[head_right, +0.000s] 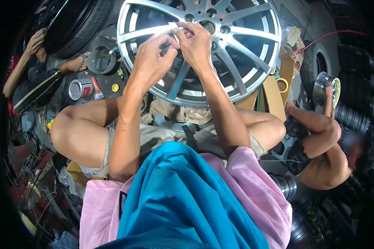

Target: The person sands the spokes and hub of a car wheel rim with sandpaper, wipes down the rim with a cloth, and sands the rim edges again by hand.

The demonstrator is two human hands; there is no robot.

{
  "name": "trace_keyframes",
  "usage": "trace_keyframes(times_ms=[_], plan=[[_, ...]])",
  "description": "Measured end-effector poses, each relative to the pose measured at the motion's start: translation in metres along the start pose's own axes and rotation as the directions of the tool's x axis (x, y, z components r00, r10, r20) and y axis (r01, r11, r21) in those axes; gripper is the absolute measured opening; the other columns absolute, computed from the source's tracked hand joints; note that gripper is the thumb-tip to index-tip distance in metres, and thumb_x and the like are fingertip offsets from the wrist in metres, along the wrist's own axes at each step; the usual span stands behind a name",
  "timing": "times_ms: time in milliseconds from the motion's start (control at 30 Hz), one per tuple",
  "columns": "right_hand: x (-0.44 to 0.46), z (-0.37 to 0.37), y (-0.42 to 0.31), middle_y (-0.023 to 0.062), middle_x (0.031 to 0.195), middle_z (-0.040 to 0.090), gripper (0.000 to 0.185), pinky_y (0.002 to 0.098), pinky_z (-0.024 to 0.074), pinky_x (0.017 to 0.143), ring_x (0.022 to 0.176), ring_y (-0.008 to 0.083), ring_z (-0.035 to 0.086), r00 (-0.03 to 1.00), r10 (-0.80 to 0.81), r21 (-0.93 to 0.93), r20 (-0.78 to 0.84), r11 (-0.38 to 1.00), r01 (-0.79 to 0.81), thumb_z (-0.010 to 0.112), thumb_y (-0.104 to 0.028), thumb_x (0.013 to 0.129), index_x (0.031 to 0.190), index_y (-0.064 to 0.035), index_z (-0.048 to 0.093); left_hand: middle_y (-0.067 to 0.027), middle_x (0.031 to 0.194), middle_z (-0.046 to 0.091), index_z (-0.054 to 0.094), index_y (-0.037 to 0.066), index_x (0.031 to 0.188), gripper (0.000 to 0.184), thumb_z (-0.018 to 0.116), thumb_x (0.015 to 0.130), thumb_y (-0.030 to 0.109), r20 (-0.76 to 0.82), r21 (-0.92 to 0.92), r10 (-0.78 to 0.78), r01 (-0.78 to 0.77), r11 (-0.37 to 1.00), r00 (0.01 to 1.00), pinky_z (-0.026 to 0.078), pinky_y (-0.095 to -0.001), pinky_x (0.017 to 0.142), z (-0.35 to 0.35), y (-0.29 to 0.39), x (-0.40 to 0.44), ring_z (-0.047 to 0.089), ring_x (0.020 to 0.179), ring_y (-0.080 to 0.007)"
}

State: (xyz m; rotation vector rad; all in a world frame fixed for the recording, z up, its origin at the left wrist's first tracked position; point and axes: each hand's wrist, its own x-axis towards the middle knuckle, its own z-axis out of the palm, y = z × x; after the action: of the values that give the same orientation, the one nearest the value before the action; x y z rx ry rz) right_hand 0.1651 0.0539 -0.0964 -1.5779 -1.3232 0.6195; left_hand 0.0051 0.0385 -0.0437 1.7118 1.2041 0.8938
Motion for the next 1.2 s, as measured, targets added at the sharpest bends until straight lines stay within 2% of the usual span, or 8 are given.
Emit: trace_keyframes(times_ms=[267, 333, 467, 533, 800, 900, 967, 1200], plan=[[-0.004, 0.002, -0.008, 0.0102, 0.088, 0.073, 0.025, 0.0284, 0.0561, 0.07, 0.071, 0.0135, 0.068, 0.999, 0.035, 0.039, 0.003, 0.999, -0.036, 0.083, -0.014, 0.09, 0.11, -0.0005, 0.082, -0.0221, 0.101, 0.071, 0.069, -0.002, 0.091, 0.016, 0.066, 0.09, 0.014, 0.01, 0.011, 0.035, -0.035, 0.999, 0.999, 0.055, -0.0493, 0.078, -0.001, -0.001, -0.002, 0.068, 0.078, -0.0409], [-0.004, 0.009, -0.012, 0.01, 0.088, 0.073, 0.025, 0.0283, 0.0561, 0.07, 0.07, 0.0135, 0.068, 1.0, 0.022, 0.042, 0.011, 0.999, -0.022, 0.083, -0.014, 0.09, 0.11, -0.0005, 0.082, -0.0165, 0.118, 0.072, 0.07, 0.0, 0.101, 0.018, 0.066, 0.092, 0.015, 0.046, 0.085, 0.003, -0.007, 0.996, 0.999, 0.052, -0.0382, 0.069, -0.009, -0.005, -0.003, 0.061, 0.069, -0.0258], [-0.003, 0.018, -0.019, 0.0105, 0.086, 0.072, 0.024, 0.0287, 0.0562, 0.069, 0.07, 0.0141, 0.068, 0.997, -0.057, -0.02, 0.045, 0.998, 0.058, 0.083, -0.014, 0.09, 0.11, -0.0006, 0.082, -0.0163, 0.129, 0.073, 0.07, -0.001, 0.101, 0.019, 0.066, 0.092, 0.016, 0.005, 0.117, 0.03, -0.031, 0.993, 1.0, 0.052, -0.0382, 0.069, -0.018, -0.006, -0.005, 0.062, 0.069, -0.0259], [-0.002, 0.02, -0.022, 0.0113, 0.087, 0.072, 0.024, 0.0291, 0.0561, 0.069, 0.07, 0.0146, 0.068, 0.995, -0.095, 0.002, 0.034, 0.995, 0.095, 0.084, -0.013, 0.09, 0.11, -0.0004, 0.082, -0.0232, 0.109, 0.072, 0.068, -0.003, 0.092, 0.016, 0.065, 0.09, 0.013, -0.04, 0.086, 0.052, -0.048, 0.995, 0.998, 0.054, -0.052, 0.08, -0.021, -0.003, -0.006, 0.07, 0.084, -0.0439], [-0.008, 0.01, -0.011, 0.0098, 0.087, 0.072, 0.022, 0.0294, 0.0551, 0.067, 0.07, 0.0141, 0.068, 0.998, -0.056, 0.011, -0.015, 0.998, 0.056, 0.083, -0.012, 0.09, 0.109, -0.0006, 0.083, -0.025, 0.112, 0.07, 0.07, -0.004, 0.095, 0.021, 0.065, 0.091, 0.015, 0.038, 0.084, 0.022, -0.025, 0.996, 0.999, 0.054, -0.054, 0.085, -0.01, -0.002, -0.005, 0.069, 0.095, -0.048], [-0.006, 0.018, -0.014, 0.0098, 0.086, 0.072, 0.022, 0.0294, 0.0549, 0.067, 0.071, 0.014, 0.068, 0.996, -0.086, 0.023, 0.018, 0.996, 0.085, 0.083, -0.012, 0.09, 0.109, -0.0008, 0.083, -0.019, 0.107, 0.069, 0.069, -0.003, 0.098, 0.021, 0.067, 0.093, 0.017, -0.002, 0.091, 0.049, -0.049, 0.995, 0.999, 0.051, -0.0431, 0.069, -0.017, -0.006, -0.007, 0.061, 0.069, -0.0322], [-0.005, 0.023, -0.02, 0.0099, 0.086, 0.071, 0.022, 0.0296, 0.0551, 0.068, 0.071, 0.0144, 0.068, 0.993, -0.118, 0.003, 0.029, 0.993, 0.118, 0.083, -0.012, 0.09, 0.109, -0.001, 0.083, -0.0237, 0.114, 0.071, 0.07, -0.005, 0.094, 0.021, 0.064, 0.091, 0.015, 0.02, 0.133, -0.011, 0.008, 0.991, 1.0, 0.054, -0.0542, 0.089, -0.027, 0.0, -0.007, 0.069, 0.099, -0.048], [-0.005, 0.044, -0.037, 0.0129, 0.086, 0.071, 0.019, 0.0327, 0.0562, 0.07, 0.072, 0.0205, 0.069, 0.978, -0.197, 0.011, 0.068, 0.98, 0.196, 0.082, -0.011, 0.089, 0.105, -0.0018, 0.083, -0.022, 0.117, 0.072, 0.071, -0.004, 0.093, 0.021, 0.065, 0.09, 0.015, -0.051, 0.166, 0.01, -0.001, 0.986, 0.999, 0.054, -0.0537, 0.093, -0.047, -0.005, -0.014, 0.068, 0.102, -0.0476]])
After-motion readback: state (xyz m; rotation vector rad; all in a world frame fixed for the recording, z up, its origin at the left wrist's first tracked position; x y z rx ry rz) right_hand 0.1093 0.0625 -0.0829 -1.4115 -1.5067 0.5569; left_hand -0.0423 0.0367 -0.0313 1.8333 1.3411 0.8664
